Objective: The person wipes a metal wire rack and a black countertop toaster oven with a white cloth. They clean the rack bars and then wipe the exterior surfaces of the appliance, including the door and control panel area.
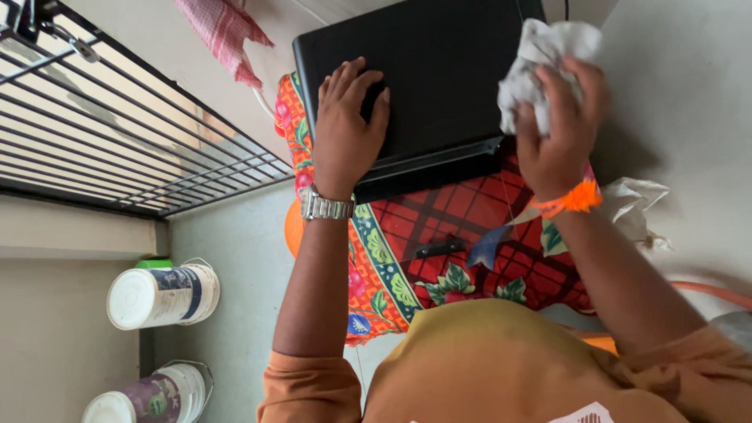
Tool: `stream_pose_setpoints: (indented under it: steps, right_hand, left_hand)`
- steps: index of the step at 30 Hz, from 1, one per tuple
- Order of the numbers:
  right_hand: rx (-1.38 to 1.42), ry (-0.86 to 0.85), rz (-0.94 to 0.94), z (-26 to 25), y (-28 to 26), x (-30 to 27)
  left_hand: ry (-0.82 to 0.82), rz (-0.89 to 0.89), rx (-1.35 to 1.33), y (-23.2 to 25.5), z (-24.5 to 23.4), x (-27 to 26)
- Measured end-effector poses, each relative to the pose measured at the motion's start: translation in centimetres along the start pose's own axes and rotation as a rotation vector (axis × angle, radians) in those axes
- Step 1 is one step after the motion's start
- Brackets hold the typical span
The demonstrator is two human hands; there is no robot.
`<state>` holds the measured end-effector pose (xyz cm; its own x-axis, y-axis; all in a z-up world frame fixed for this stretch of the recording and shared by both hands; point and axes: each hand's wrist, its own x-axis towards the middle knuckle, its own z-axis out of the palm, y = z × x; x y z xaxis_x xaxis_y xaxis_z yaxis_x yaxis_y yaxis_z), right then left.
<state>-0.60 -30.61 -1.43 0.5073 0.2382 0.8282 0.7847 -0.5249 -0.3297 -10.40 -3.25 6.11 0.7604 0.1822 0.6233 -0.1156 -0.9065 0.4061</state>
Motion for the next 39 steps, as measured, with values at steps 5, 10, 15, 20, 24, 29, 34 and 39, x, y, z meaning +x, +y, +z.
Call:
stream_pose_setpoints:
  steps: [5, 10, 15, 20, 24, 29, 34, 39]
  right_hand:
    - [0.167, 0.068, 0.146, 0.1, 0.2, -5.0]
    - [0.218, 0.106, 0.199, 2.0, 0.5, -7.9]
    - [0.133, 0.116, 0.213, 2.6, 0.8, -9.8]
    - [0.052, 0.062, 0.136, 1.8, 0.5, -10.0]
    - [0.083, 0.024, 0.155, 0.4, 0.6, -8.4]
    - [0.077, 0.015, 0.166, -0.1, 0.9, -7.2]
    - [0.112, 0.024, 0.158, -0.4, 0.9, -7.2]
    - [0.165, 0.035, 0.174, -1.7, 0.0, -5.7]
  left_hand:
    - [-0.020, 0.026, 0.035, 0.5, 0.0, 0.1]
    - [-0.041, 0.035, 0.051, 1.0, -0.3, 0.3]
    - [-0.069, 0.056, 0.071, 1.3, -0.1, 0.3]
    - [-0.172, 0.093, 0.107, 2.6, -0.8, 0.3]
    - [-0.250, 0.197, 0.184, 4.0, -1.4, 0.5]
    - [-0.208, 0.300, 0.460, 4.5, 0.5, -2.0]
    - [-0.114, 0.366, 0.681, 2.0, 3.1, -4.0]
    - [-0.155, 0.417, 0.729, 1.3, 2.8, -2.4]
